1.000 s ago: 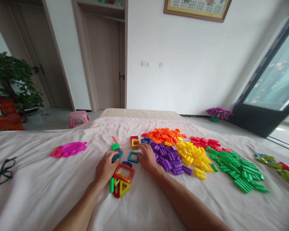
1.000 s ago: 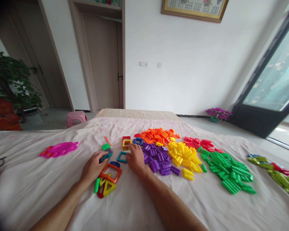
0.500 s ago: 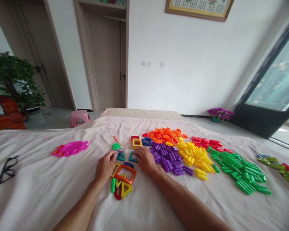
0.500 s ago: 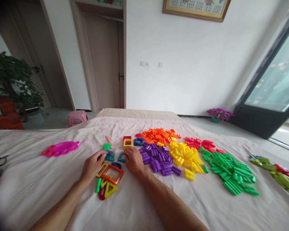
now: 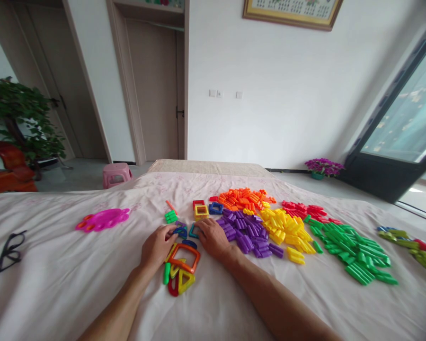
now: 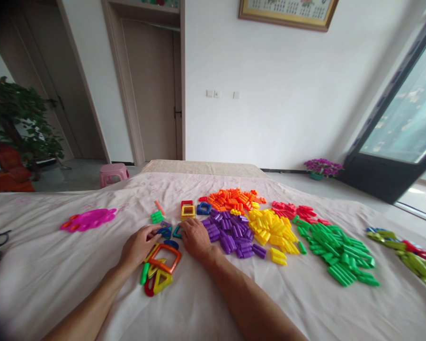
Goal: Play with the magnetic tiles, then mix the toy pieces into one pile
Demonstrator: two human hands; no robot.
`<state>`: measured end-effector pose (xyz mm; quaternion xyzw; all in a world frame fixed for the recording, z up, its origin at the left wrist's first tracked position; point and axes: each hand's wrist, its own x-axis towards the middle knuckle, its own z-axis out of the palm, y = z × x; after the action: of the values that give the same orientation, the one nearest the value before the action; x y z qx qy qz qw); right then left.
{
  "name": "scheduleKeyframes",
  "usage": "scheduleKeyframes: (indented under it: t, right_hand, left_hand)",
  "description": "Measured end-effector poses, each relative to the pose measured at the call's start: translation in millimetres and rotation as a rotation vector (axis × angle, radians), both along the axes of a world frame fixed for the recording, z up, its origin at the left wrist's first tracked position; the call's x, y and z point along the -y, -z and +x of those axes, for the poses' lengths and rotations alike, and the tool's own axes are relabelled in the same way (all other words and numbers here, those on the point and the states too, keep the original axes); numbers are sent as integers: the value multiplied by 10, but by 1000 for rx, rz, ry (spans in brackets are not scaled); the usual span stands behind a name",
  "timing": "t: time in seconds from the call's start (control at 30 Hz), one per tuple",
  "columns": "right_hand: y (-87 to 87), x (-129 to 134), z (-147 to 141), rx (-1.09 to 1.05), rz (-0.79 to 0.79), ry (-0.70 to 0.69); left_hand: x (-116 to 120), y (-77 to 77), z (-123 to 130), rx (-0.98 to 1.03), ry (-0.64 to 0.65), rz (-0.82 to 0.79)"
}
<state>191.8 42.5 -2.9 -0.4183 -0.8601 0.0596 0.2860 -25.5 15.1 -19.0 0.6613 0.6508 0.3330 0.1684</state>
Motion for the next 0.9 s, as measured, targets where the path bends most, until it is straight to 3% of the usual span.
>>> scheduleKeyframes:
  t: [0.43,0.63,0.9]
  right_hand:
    - [53,-22,9,28,-25,79]
    - [-1,38,-36,-37,53,-14]
    - [-4,-91,-249,-48,19,-108]
  left_hand:
    - [29,-32,-3,-7,-62,-14]
    - [43,-70,9,22,-72,-18]
    - [38,-67,29,-8,-73,-22]
